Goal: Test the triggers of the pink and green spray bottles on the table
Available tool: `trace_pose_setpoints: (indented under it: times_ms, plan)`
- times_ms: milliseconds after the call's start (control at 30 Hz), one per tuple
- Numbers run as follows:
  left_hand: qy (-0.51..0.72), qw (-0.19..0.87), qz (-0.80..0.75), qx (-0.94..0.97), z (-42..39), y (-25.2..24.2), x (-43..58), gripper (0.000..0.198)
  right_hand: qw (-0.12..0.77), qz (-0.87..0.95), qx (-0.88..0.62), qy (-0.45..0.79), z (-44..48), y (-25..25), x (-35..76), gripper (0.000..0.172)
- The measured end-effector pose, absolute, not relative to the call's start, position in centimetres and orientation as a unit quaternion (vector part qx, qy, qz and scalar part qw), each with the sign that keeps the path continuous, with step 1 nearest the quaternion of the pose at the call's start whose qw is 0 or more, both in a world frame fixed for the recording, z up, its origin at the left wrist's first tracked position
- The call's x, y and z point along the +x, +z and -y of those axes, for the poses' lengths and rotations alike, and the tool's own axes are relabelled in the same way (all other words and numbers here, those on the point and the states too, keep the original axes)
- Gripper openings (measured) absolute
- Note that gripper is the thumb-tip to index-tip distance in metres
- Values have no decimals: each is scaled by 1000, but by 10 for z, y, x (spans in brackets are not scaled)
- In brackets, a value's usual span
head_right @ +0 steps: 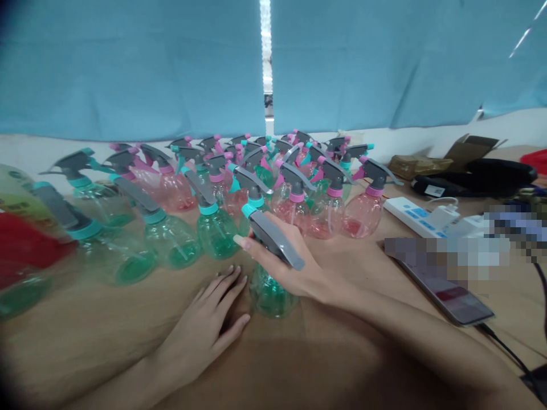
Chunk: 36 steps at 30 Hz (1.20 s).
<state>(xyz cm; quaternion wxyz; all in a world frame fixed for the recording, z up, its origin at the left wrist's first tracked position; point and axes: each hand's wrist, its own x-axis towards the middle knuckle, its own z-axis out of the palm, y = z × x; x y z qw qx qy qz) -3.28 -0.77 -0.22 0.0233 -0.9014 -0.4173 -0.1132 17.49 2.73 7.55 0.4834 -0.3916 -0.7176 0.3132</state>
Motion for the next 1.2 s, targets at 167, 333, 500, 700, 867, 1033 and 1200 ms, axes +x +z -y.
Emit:
trace_pose_setpoints:
  times_ms: [167,333,500,700,867,1033,1200]
  plan:
    - [-107,30,419,-901,8,-1,-33,55,472,723,-390,319,-29,80,176,29]
    - [-118,24,419,-900,7,-3,-33,53,474,724,-352,356,-32,75,177,17]
    - [-122,22,417,-901,7,-3,-34,52,496,703,-316,399,-33,69,174,27]
    - [-116,25,418,-901,8,-2,-33,53,508,691,-320,403,-35,65,174,38]
    - [-115,18,422,-899,8,-1,-32,53,511,686,-330,400,-34,65,174,34]
    - [-117,17,420,-900,7,-2,-33,53,505,684,-329,411,-33,67,174,28]
    - [-117,17,419,-900,7,-2,-34,53,499,682,-340,414,-33,69,175,31]
